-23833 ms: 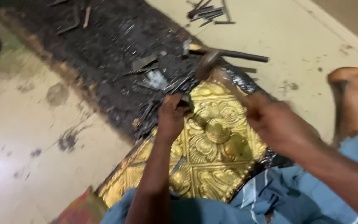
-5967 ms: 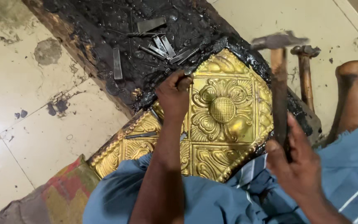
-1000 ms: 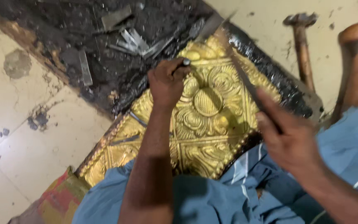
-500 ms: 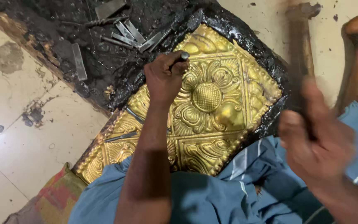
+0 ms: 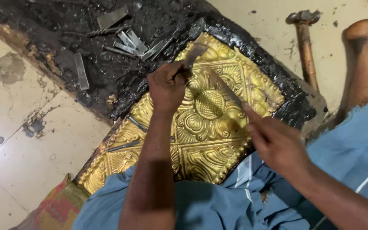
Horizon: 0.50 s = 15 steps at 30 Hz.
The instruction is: The person uses a hammer and various chisels to emboss intricate patterns onto a gold-colored metal plate. The person repeatedly strikes the chisel to create raised designs on the surface of the plate.
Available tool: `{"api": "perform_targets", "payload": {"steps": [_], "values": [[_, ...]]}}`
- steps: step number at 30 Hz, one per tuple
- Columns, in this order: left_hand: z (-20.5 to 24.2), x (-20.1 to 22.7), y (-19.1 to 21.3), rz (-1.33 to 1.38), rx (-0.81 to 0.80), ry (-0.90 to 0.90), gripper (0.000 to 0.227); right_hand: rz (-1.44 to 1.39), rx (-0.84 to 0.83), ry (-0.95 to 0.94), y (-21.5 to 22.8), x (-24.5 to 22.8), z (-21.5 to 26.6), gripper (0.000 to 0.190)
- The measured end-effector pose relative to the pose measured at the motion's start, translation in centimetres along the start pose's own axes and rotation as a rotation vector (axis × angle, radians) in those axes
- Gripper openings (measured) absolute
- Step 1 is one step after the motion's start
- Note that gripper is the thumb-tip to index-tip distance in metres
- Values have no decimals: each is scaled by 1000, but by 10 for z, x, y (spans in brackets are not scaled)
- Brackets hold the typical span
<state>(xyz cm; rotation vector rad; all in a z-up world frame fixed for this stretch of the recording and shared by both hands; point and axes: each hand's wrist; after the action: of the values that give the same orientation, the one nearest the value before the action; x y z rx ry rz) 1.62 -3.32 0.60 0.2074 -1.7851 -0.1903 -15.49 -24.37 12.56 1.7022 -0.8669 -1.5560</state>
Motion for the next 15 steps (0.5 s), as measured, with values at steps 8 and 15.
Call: {"api": "perform_targets", "payload": {"steps": [8, 15], "values": [[-14, -8, 15, 200, 235, 55, 21, -320, 161, -173, 3, 10, 20, 62], [-5, -12, -3, 32, 113, 92, 16, -366, 108, -220, 12, -10, 8, 58]]}}
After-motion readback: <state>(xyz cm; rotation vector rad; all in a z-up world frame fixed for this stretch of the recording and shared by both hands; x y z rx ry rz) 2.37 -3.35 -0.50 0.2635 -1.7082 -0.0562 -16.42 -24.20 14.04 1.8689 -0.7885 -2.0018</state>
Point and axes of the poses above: each hand's wrist, its own z-axis away from the middle knuckle, its own y-axis out of the back of the hand, x = y × z, and after that the axes turned 2 degrees about -z, right-handed
